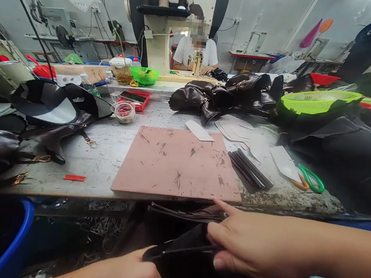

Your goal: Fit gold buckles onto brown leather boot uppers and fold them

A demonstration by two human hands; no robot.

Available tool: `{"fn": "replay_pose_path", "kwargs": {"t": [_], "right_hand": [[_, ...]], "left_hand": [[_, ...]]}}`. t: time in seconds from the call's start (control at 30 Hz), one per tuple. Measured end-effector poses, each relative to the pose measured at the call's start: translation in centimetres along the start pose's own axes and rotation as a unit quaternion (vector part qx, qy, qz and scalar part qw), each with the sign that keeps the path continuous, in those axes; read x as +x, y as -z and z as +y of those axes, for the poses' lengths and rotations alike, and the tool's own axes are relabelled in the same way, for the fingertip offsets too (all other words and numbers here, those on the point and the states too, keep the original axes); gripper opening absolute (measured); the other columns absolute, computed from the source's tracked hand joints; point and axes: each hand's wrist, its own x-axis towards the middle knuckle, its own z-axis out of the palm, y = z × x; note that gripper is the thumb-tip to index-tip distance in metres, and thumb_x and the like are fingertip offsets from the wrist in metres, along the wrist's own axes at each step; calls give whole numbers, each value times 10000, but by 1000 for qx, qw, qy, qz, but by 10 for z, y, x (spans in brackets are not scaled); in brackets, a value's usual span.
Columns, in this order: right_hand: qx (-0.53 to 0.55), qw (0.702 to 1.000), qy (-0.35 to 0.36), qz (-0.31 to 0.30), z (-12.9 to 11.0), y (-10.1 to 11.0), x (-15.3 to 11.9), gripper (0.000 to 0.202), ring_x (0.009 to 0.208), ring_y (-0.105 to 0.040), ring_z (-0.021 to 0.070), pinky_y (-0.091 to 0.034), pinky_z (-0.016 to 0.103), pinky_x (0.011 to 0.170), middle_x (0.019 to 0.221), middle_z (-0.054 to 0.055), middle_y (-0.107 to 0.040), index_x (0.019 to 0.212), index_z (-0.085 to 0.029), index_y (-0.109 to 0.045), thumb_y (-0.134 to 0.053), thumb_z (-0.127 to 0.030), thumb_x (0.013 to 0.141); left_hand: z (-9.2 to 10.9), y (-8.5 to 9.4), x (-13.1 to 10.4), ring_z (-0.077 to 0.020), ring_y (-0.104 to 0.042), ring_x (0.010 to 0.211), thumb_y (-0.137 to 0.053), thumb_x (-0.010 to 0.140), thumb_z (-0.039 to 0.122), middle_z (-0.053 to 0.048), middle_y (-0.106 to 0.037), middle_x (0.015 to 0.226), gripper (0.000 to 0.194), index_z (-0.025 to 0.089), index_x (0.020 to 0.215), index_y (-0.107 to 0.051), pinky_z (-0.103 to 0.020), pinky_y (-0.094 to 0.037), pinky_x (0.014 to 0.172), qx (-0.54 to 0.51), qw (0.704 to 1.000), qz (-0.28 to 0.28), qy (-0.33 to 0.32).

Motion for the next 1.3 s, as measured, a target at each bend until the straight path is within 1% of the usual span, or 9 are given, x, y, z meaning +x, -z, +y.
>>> {"fn": "replay_pose_path", "kwargs": {"t": [0.13,0.27,0.43,0.63,0.73,0.8,0.9,1.1,1.3], "right_hand": [[-22,998,-39,48,10,-6,0,127,762,-591,207,-433,332,754,743,56,-642,831,-178,-568,-501,-284,852],[-8,995,-4,97,14,-13,2,166,630,-550,136,-336,362,917,716,14,-618,772,-177,-581,-479,-269,867],[35,993,1,116,14,-10,2,180,683,-545,125,-308,335,927,732,1,-609,738,-190,-619,-510,-268,858],[2,988,-43,145,19,-19,7,180,713,-540,147,-351,329,828,767,28,-615,752,-182,-654,-541,-292,838],[-48,982,-66,172,19,-23,8,207,689,-532,164,-363,337,755,767,54,-616,751,-161,-648,-531,-308,836],[-78,974,-60,205,17,-25,9,203,665,-518,161,-361,327,719,749,55,-611,724,-153,-633,-540,-301,828],[-103,959,-10,263,14,-29,12,177,633,-494,141,-352,315,712,734,38,-601,710,-156,-613,-543,-271,825],[-112,940,68,314,7,-36,15,166,638,-474,135,-377,307,706,718,35,-565,704,-151,-580,-511,-220,840],[-79,898,15,433,6,-43,7,169,853,-496,193,-448,322,748,941,93,-538,953,-163,-552,-574,-202,791]], "left_hand": [[-5,1,-4,-106,-361,512,-536,426,151,33,-434,466,30,147,444,-513,-241,-263,537,-1,1000,8,16],[-10,4,-3,-157,-496,565,-522,439,116,0,-558,524,200,136,590,-650,-271,-354,608,-107,993,-46,-29],[-12,2,-1,-209,-581,654,-506,423,62,-46,-648,605,269,105,616,-689,-298,-405,654,-159,987,-5,-28],[-18,2,0,-294,-555,987,-535,444,97,-41,-676,944,633,153,1067,-632,-377,-385,874,-109,985,-100,-85],[-11,3,3,-315,-395,1204,-669,536,216,-49,-563,1204,716,209,1234,-509,-409,-272,1006,-69,973,-168,-145],[-2,1,8,-313,-297,1274,-688,578,481,-77,-485,1288,780,202,1272,-467,-410,-193,1050,-78,955,-198,-206],[14,-8,21,-303,-381,1208,-513,675,658,-107,-511,1234,749,178,1248,-479,-428,-238,1017,-99,952,-150,-248],[31,-35,34,-284,-508,993,-536,502,108,-7,-627,798,525,162,1014,-638,-416,-319,927,26,994,-2,-111],[16,-31,35,-310,-297,1259,-425,441,53,60,-602,1152,729,264,1110,-625,-429,-149,1064,-36,987,8,-158]]}}
